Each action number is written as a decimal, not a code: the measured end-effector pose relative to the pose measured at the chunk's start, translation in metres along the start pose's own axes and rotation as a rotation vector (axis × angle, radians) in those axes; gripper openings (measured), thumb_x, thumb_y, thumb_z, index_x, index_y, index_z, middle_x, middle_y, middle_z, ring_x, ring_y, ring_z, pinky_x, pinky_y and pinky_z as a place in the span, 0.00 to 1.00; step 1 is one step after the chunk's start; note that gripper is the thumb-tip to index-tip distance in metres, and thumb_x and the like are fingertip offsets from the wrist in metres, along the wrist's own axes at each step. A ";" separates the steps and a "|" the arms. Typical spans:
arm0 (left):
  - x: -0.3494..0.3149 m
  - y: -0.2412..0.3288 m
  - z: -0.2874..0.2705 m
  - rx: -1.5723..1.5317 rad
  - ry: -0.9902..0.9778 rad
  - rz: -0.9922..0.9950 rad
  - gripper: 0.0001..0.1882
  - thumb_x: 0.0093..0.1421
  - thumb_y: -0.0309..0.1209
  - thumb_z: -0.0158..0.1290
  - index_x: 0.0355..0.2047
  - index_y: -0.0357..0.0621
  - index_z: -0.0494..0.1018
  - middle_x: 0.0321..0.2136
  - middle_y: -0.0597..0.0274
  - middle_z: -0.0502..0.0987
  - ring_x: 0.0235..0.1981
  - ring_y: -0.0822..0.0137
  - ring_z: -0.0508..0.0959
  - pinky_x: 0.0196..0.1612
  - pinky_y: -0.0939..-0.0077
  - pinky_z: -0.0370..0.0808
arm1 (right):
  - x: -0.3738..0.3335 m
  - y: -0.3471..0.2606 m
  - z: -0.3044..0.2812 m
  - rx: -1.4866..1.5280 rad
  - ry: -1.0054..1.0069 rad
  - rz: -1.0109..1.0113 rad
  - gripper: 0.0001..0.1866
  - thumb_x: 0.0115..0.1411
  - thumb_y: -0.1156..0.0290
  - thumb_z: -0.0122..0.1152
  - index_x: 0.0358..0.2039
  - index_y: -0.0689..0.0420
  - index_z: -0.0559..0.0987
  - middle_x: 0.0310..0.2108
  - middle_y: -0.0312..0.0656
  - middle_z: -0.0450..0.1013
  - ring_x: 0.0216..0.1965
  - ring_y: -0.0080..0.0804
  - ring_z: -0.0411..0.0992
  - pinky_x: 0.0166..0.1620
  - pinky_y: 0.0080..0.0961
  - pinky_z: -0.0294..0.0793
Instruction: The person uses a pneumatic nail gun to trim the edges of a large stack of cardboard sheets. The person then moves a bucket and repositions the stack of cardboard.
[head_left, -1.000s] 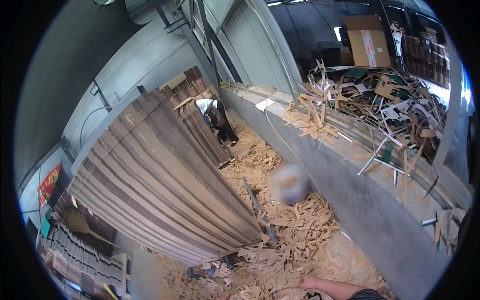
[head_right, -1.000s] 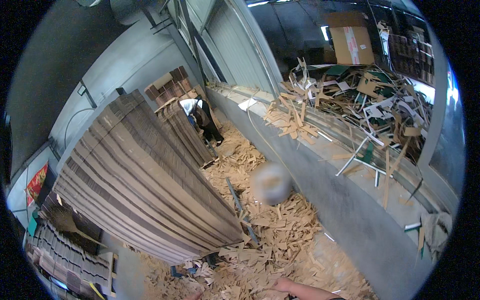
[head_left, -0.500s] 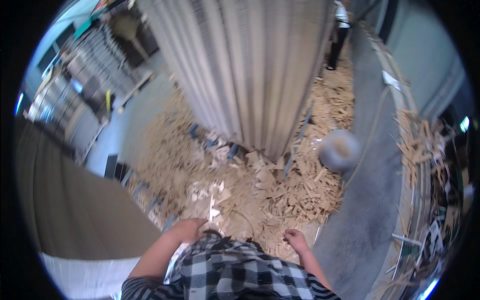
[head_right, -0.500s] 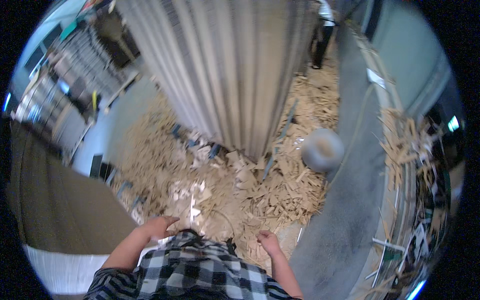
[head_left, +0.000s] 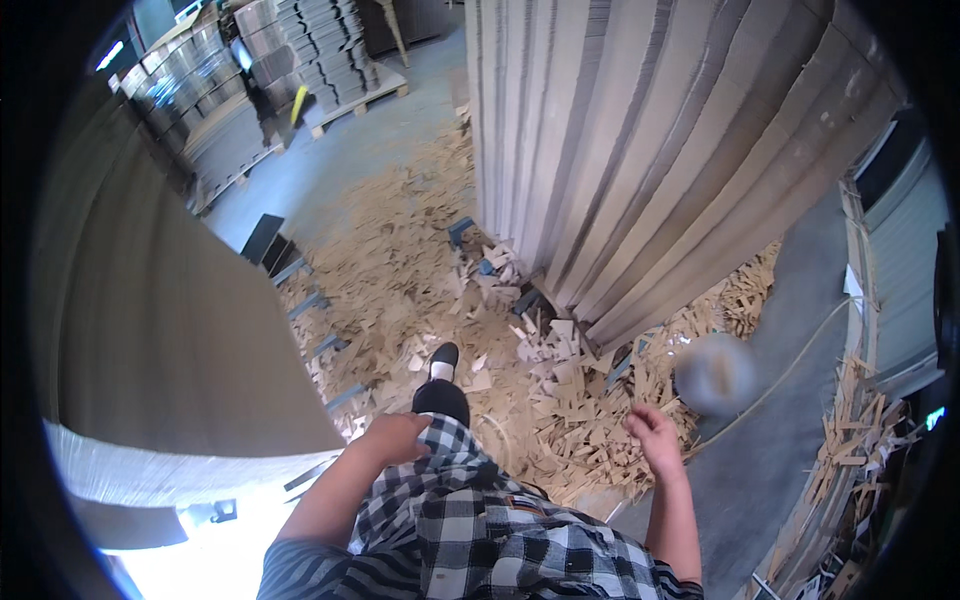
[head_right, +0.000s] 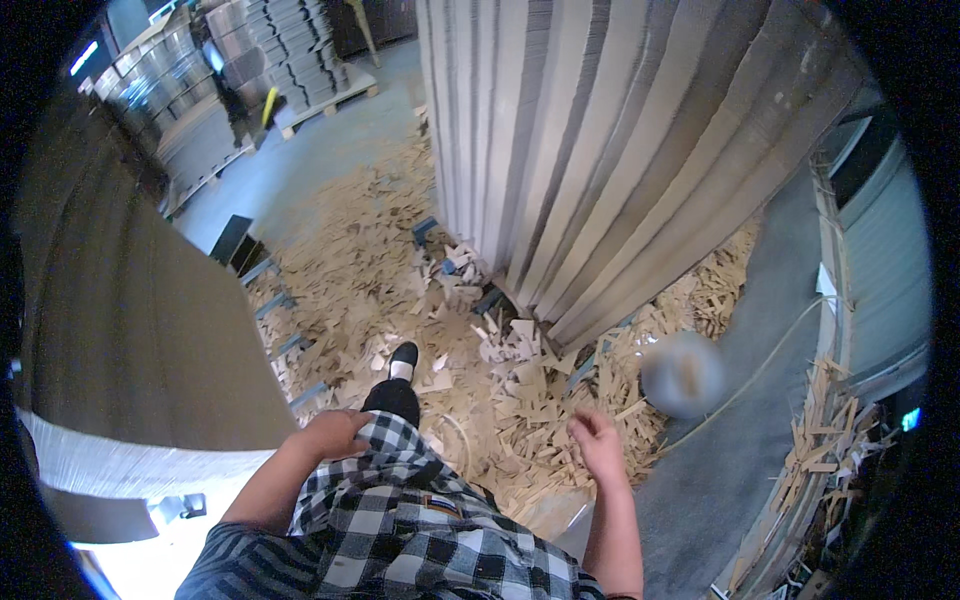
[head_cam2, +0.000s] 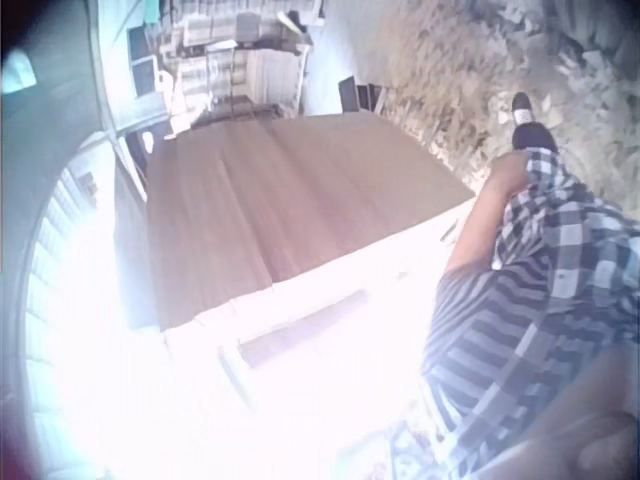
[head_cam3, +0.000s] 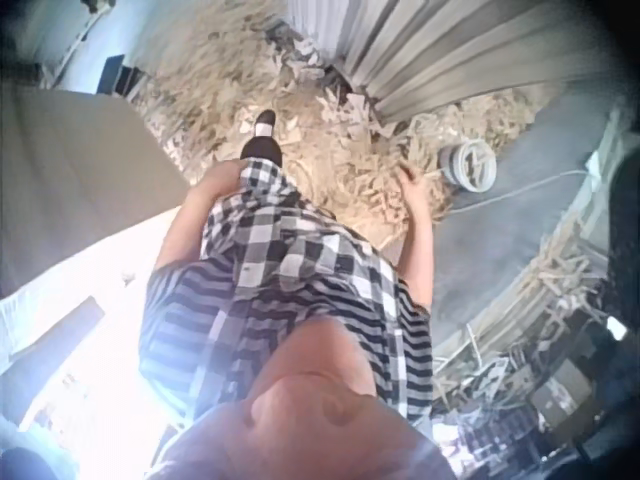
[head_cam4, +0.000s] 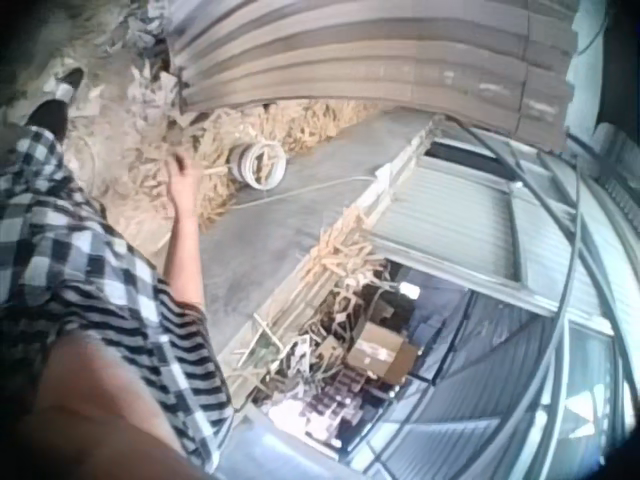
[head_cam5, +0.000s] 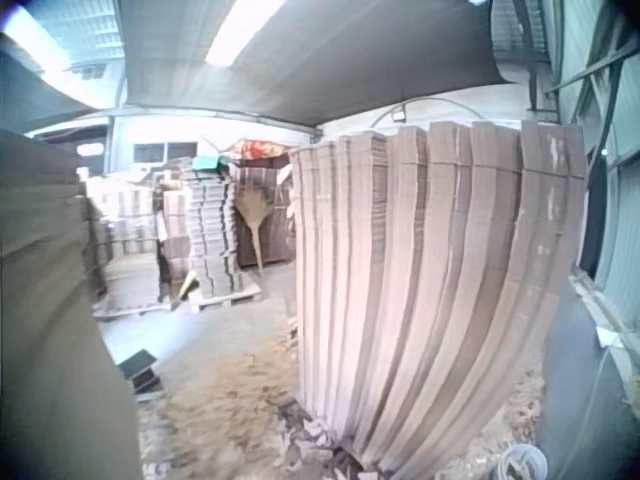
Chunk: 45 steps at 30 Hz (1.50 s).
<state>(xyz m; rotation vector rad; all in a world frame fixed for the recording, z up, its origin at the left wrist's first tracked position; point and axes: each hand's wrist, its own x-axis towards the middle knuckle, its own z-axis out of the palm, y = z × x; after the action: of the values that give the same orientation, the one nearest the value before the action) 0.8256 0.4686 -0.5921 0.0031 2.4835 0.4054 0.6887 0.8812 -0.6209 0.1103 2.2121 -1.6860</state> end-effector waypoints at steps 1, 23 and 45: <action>0.011 0.001 -0.006 0.017 0.047 0.030 0.27 0.49 0.42 0.54 0.49 0.47 0.66 0.42 0.51 0.73 0.44 0.54 0.73 0.45 0.62 0.70 | 0.010 -0.025 -0.002 -0.010 0.030 -0.065 0.17 0.53 0.70 0.59 0.42 0.65 0.73 0.33 0.40 0.73 0.35 0.24 0.71 0.40 0.20 0.70; 0.170 0.014 -0.584 -0.038 1.845 1.274 0.19 0.44 0.26 0.54 0.40 0.38 0.71 0.42 0.50 0.72 0.48 0.48 0.70 0.50 0.53 0.65 | 0.095 -0.633 0.030 -0.552 0.890 -1.410 0.11 0.54 0.76 0.55 0.40 0.63 0.74 0.35 0.40 0.73 0.38 0.23 0.70 0.44 0.19 0.69; 0.219 0.150 -0.753 -0.032 1.996 1.275 0.15 0.44 0.42 0.55 0.18 0.46 0.67 0.19 0.60 0.70 0.26 0.61 0.73 0.35 0.67 0.66 | 0.237 -0.780 -0.091 -1.068 0.879 -0.306 0.43 0.51 0.51 0.58 0.59 0.65 0.54 0.57 0.57 0.57 0.59 0.43 0.56 0.60 0.30 0.53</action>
<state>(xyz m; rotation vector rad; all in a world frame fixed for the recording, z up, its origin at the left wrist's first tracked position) 0.1986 0.4169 -0.1002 2.2388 3.8384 1.4506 0.2332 0.7080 0.0385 0.2743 3.6145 -0.2934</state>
